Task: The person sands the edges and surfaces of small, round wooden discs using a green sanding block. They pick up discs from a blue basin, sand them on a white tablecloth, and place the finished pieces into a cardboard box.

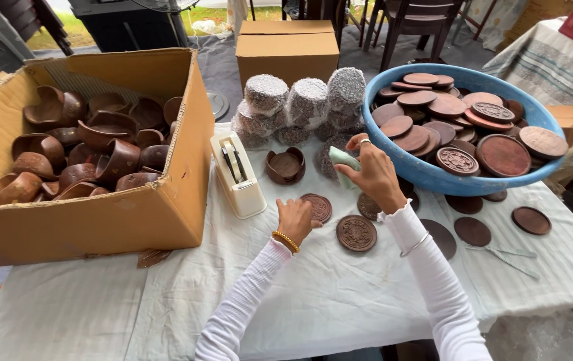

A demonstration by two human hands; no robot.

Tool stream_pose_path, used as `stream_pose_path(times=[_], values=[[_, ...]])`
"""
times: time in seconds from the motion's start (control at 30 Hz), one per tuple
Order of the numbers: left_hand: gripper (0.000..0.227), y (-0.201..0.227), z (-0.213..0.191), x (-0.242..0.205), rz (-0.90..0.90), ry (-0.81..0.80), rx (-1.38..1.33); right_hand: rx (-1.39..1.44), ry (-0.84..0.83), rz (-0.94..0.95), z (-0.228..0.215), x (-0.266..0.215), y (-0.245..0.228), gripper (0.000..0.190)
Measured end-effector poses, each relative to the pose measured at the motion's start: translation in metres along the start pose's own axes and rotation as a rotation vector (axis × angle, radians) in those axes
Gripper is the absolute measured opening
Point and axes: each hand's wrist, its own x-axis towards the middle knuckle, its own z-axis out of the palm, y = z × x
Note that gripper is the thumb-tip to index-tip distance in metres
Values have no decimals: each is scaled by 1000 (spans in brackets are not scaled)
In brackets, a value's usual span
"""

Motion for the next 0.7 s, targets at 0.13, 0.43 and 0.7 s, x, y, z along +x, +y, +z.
stream_pose_path(times=[0.13,0.43,0.7], values=[[98,-27,29,16,85,272,-74,54,3,-114,6,3,-18,50],[52,-50,36,40,231,163,-144,91,-90,-109,45,18,22,40],[37,-61,8,32,32,436,-600,367,47,-261,88,23,36,28]])
